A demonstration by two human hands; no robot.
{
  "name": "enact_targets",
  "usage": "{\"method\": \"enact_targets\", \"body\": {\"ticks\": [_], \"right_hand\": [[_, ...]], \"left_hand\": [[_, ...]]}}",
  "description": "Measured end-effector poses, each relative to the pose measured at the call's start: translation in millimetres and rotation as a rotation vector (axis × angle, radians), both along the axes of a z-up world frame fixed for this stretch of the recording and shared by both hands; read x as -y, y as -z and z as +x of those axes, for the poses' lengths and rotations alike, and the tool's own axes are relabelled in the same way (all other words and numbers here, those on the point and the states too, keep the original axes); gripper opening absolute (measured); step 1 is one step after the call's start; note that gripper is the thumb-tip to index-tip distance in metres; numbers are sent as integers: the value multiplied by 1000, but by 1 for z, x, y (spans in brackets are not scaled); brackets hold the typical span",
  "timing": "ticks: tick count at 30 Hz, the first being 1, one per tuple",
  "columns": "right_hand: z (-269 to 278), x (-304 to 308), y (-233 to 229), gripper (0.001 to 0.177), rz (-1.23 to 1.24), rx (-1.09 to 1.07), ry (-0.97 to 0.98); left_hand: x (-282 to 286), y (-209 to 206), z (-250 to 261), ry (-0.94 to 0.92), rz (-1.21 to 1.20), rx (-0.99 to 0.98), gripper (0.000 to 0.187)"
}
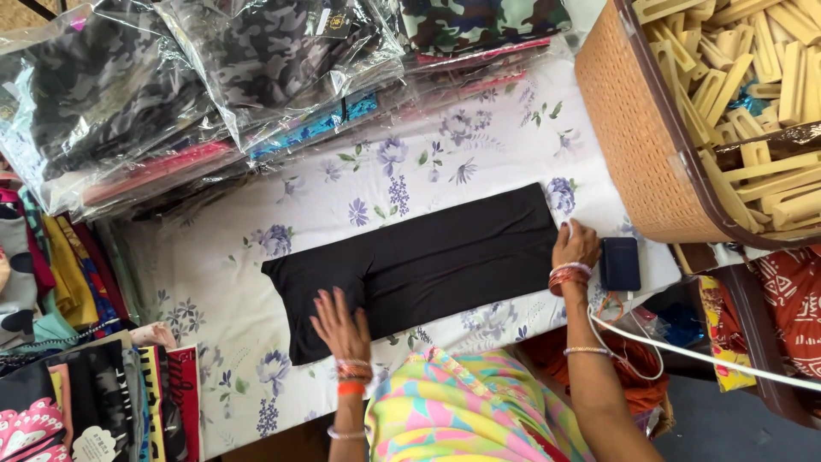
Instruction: The recorder is folding t-shirts at a packaging or sorting table.
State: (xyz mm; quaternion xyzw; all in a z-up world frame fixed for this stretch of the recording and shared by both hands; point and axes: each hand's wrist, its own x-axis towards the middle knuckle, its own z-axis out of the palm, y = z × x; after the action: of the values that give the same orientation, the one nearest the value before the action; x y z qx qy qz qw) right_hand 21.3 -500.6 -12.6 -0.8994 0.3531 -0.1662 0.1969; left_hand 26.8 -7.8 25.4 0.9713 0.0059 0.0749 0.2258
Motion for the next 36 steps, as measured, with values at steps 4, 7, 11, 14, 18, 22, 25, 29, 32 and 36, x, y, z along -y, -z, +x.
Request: {"method": "enact_targets", "body": {"ticks": [4, 7, 11, 14, 18, 22, 25, 29, 32, 36], "right_hand": [[-8, -34, -17, 43, -255, -195, 36], [-1, -48, -16, 56, -286, -208, 71], [7, -54, -17, 60, -292, -240, 57], [14, -51, -12, 56, -248, -238, 56], [22, -45, -12, 51, -113, -142, 90], [29, -35, -10, 53, -1, -243, 107], [29, -29, -6, 56, 33, -239, 68], [34, -24, -10, 58, 74, -284, 46], [35, -21, -10, 53, 109, -229, -32], [36, -15, -9, 41, 315, -81, 23]], "left_hand": [[13, 14, -55, 200, 5, -69, 64], [8, 20, -68, 246, 54, -184, 66], [0, 28, -73, 260, 143, -202, 66], [1, 29, -73, 267, 228, -235, 66], [3, 31, -71, 266, 262, -253, 67], [3, 19, -69, 274, 188, -222, 65], [13, 10, -64, 161, -132, -141, 58], [40, 2, -38, 106, -371, -3, 55], [66, -2, -13, 14, -886, -126, 61], [97, 55, 20, 22, -1606, -330, 75]]}}
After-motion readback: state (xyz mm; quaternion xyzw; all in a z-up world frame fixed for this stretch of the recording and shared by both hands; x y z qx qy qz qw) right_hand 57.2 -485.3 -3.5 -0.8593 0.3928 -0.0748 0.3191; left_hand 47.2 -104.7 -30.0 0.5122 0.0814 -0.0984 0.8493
